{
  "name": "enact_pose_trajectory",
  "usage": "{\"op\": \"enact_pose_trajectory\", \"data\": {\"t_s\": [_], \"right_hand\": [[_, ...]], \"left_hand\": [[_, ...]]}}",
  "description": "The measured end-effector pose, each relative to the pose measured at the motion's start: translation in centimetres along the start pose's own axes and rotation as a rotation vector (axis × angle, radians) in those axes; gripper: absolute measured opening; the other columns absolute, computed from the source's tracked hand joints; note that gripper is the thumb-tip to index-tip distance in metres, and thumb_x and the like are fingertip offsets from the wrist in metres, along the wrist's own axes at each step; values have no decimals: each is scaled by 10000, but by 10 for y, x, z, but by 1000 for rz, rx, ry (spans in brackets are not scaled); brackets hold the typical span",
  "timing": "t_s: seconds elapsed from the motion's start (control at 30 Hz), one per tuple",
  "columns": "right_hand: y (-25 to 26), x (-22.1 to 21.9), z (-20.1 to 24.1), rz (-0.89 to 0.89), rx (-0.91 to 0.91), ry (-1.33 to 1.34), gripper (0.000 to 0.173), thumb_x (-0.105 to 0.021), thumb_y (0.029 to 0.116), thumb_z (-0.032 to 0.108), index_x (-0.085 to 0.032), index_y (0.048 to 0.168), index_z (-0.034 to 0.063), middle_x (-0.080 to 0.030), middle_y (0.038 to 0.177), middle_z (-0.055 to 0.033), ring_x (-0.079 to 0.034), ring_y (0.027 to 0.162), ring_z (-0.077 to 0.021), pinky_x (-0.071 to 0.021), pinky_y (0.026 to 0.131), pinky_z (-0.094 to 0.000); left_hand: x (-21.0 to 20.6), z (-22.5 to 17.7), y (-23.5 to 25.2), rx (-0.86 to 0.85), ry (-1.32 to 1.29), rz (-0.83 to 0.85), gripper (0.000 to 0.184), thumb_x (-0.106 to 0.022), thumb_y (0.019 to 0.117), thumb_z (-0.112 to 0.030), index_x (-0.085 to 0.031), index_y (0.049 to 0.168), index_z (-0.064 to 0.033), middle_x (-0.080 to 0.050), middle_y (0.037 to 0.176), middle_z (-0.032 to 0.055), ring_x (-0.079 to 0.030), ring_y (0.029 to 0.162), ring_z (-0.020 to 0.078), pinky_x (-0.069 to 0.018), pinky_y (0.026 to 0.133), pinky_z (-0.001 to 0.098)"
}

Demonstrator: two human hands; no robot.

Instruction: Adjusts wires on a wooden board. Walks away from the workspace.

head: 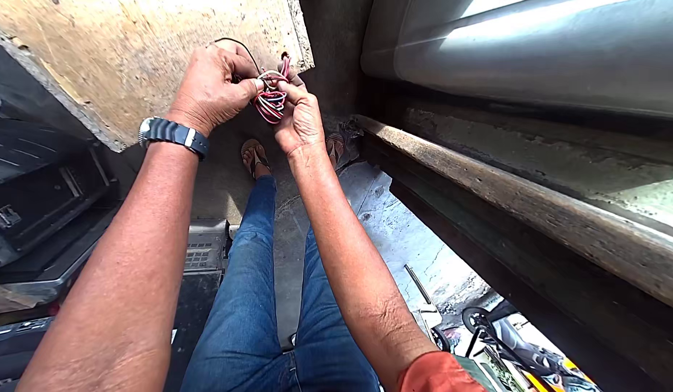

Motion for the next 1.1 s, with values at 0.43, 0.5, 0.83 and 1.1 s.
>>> {"op": "enact_pose_trajectory", "data": {"t_s": [0.43, 0.5, 0.83, 1.1], "right_hand": [[-2, 13, 30, -84, -120, -275, 221, -517, 990, -22, -590, 1199, -21, -637, 946, -125, -640, 819, -194, -578, 759, -364], [-1, 20, 32, -167, -43, -397, 230, -599, 948, -79, -632, 1174, -60, -663, 943, -147, -651, 803, -199, -580, 729, -348], [-10, 32, 72, 135, -107, -1217, 202, -687, 921, -21, -721, 1120, -26, -717, 895, -93, -622, 649, -93, -531, 593, -233], [-5, 50, 59, -50, -319, -645, 208, -489, 1022, 110, -669, 1061, 15, -620, 773, -64, -561, 610, -144, -481, 537, -286]], "left_hand": [[-11, -28, 11, -219, 54, 157, 191, -617, 922, -188, -767, 934, -70, -680, 1165, 103, -636, 1084, 208, -500, 943, 448], [-15, -30, 10, -230, 63, 195, 168, -627, 923, -141, -765, 936, -48, -670, 1158, 124, -635, 1072, 235, -504, 929, 461], [-15, -20, 30, -197, 169, 264, 176, -625, 923, -147, -742, 991, -35, -628, 1197, 191, -588, 1145, 346, -457, 972, 549], [-25, -32, 32, -147, 165, 360, 107, -663, 925, -107, -757, 943, -59, -634, 1138, 157, -605, 1089, 307, -483, 931, 528]]}}
Point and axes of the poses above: each hand's wrist, its own y-axis towards the middle knuckle, its own x-axis out of the back of the hand, z = x × y, the point moved 2 cm from there along y, towards the middle knuckle
